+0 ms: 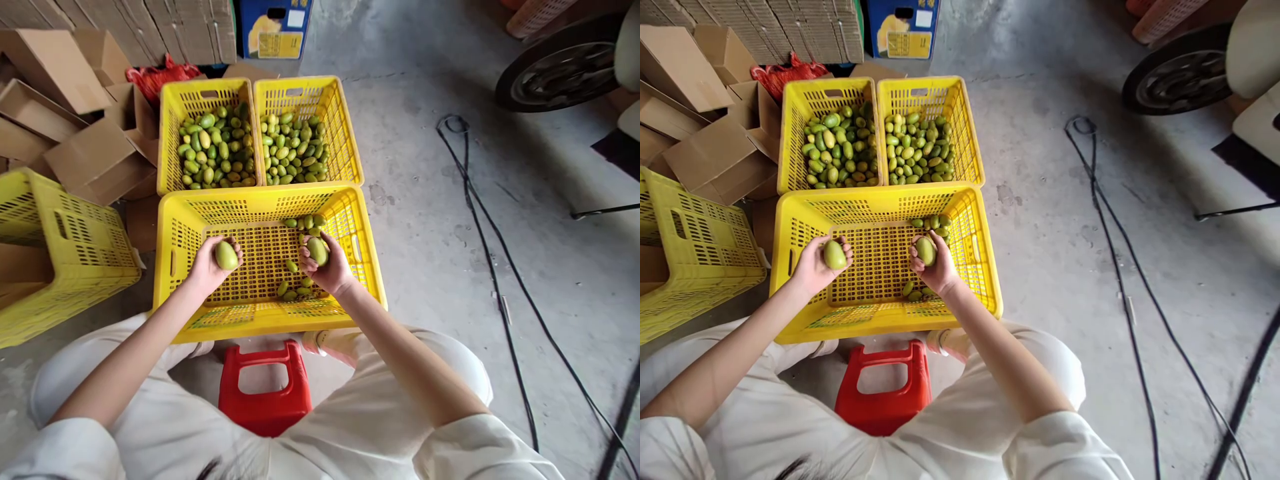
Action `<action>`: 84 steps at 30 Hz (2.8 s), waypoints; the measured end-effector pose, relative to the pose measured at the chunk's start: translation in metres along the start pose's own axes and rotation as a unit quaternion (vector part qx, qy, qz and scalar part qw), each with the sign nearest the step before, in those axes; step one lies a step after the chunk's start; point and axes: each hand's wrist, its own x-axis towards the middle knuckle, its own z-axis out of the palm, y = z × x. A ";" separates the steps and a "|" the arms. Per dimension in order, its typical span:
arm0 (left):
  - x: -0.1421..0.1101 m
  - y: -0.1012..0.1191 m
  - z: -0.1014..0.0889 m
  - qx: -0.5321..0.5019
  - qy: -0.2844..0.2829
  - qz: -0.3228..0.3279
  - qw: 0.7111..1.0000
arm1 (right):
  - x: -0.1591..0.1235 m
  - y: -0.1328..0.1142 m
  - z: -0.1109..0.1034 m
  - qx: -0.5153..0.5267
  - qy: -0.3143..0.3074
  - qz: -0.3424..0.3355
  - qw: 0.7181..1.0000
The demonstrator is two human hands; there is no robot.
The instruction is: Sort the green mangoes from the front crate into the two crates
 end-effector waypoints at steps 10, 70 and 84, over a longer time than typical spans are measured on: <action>-0.001 -0.002 -0.006 0.113 -0.100 0.002 0.989 | -0.005 0.000 0.011 -0.036 0.010 -0.028 0.999; -0.002 -0.007 -0.006 0.115 -0.153 -0.023 0.981 | 0.011 0.001 0.001 0.024 0.214 0.000 0.977; 0.003 -0.008 -0.007 0.159 -0.060 0.004 0.985 | 0.006 0.011 -0.004 -0.209 0.154 -0.010 0.966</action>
